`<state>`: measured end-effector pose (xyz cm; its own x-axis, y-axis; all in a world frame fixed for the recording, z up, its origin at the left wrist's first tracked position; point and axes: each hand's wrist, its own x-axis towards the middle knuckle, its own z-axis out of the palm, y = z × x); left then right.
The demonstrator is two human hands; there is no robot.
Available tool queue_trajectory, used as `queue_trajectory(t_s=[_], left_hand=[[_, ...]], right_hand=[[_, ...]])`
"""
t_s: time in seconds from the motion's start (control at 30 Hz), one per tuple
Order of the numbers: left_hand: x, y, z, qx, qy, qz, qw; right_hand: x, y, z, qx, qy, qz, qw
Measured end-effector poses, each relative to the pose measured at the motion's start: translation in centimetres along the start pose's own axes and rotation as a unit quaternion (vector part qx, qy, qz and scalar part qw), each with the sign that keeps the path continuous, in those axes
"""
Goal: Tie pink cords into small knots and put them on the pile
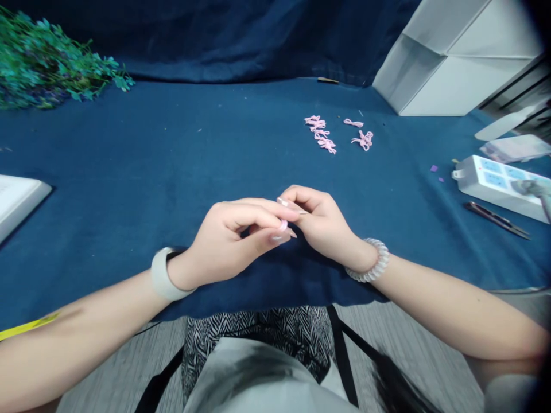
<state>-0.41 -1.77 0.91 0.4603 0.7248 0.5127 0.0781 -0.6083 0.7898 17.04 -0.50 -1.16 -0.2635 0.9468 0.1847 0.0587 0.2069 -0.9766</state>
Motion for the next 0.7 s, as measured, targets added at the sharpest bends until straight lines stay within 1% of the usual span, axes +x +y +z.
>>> queue_trajectory(t_s=[0.07,0.17,0.23,0.4,0.5,0.6,0.7], left_hand=[[0.0,-0.1,0.2,-0.050,0.013,-0.041,0.998],[0.0,-0.4,0.5,-0.102,0.031,-0.080,0.991],[0.0,-0.5,0.5,-0.116,0.039,-0.108,0.987],[0.1,-0.4,0.6,-0.124,0.077,-0.204,0.968],[0.2,-0.7,0.6,-0.163,0.099,-0.225,0.956],[0.1,-1.1,0.5,-0.201,0.113,-0.228,0.946],[0.1,-1.3,0.5,-0.213,0.119,-0.229,0.942]], right_hand=[[0.0,0.1,0.0,0.001,-0.002,-0.001,1.000],[0.1,0.3,-0.1,0.012,-0.006,0.003,1.000],[0.1,0.4,-0.2,0.019,0.000,0.005,1.000],[0.1,0.4,-0.2,0.022,0.005,0.025,0.999],[0.0,0.3,-0.2,0.008,0.005,0.033,0.999],[0.0,0.3,-0.3,-0.005,0.005,0.033,0.999],[0.0,0.4,-0.3,-0.008,0.005,0.027,1.000]])
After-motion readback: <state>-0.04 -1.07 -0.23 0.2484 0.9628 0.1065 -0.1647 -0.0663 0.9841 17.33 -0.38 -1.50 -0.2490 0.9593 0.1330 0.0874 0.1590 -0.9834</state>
